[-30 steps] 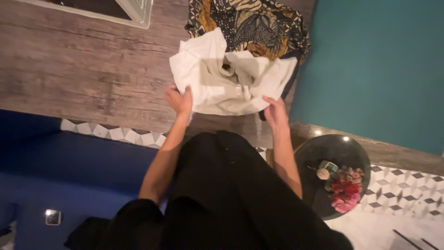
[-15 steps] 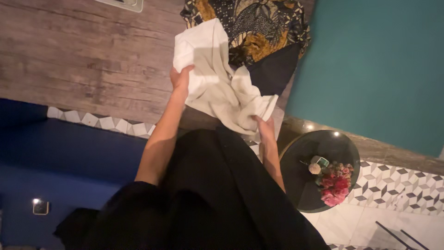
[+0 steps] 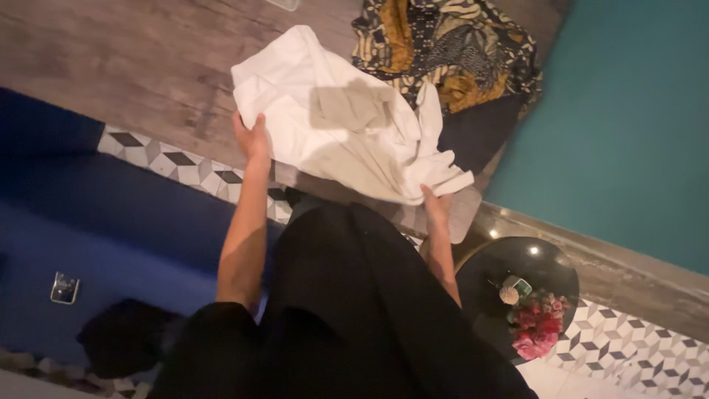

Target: The person folds a maroon shirt and a white shirt by hand, then places the folded maroon shirt into a cabinet.

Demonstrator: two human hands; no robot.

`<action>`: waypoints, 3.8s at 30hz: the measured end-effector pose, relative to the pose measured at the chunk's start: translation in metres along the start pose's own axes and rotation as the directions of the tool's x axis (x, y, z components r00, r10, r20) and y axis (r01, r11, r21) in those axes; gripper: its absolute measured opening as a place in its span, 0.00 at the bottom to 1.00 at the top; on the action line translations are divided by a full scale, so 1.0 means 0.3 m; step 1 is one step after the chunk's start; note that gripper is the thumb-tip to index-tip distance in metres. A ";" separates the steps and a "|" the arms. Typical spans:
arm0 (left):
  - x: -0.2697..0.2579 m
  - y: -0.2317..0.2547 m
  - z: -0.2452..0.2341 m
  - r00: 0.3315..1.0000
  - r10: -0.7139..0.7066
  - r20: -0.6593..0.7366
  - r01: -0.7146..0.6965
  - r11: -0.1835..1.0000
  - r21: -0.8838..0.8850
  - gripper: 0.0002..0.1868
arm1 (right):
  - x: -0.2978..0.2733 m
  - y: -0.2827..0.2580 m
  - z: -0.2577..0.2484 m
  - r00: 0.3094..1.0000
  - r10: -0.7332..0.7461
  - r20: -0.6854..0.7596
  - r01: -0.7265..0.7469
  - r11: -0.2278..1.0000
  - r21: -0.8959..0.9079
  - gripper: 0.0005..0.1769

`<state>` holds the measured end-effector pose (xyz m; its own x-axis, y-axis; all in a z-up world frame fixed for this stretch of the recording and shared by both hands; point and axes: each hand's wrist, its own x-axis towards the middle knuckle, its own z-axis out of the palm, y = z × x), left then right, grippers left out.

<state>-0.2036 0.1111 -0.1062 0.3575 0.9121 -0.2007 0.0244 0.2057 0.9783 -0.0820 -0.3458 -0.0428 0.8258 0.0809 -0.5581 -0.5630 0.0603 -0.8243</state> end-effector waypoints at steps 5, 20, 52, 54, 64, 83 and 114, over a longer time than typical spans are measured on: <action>-0.190 0.203 -0.023 0.943 0.052 -0.330 0.187 0.735 0.652 0.40 | -0.189 -0.057 0.129 0.814 -0.518 -0.264 0.045 0.508 -0.860 0.59; -0.035 0.195 0.020 0.742 0.251 0.622 -0.667 0.183 0.722 0.41 | -0.088 -0.014 0.345 0.736 -0.541 0.408 0.422 -0.105 -0.901 0.28; -0.320 0.307 -0.320 0.775 0.238 0.586 -0.627 0.408 0.663 0.22 | 0.220 -0.082 0.718 0.869 -0.332 0.366 0.420 0.106 -0.901 0.22; -0.278 0.287 -0.271 0.764 0.261 0.590 -0.643 0.386 0.661 0.18 | 0.304 -0.144 0.731 0.868 -0.369 0.333 0.447 0.289 -0.847 0.19; -0.168 0.431 -0.200 0.710 -0.405 0.577 -0.457 0.358 0.814 0.29 | 0.321 -0.435 0.764 0.697 -0.621 0.358 0.587 0.208 -0.782 0.24; -0.098 0.287 0.139 0.812 0.229 0.536 -0.580 0.220 0.784 0.38 | 0.474 -0.472 0.657 0.937 -0.154 -0.313 -0.248 0.339 -0.908 0.63; -0.088 0.277 0.127 0.820 0.058 0.569 -0.564 0.248 0.788 0.45 | 0.069 -0.275 0.376 0.928 -0.324 -0.184 -0.057 0.366 -0.929 0.47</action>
<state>-0.1753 0.0905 -0.0176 0.8259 0.5584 -0.0787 0.5399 -0.7427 0.3962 -0.0220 -0.2368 0.0244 0.9549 -0.1277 -0.2682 -0.2220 -0.9067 -0.3586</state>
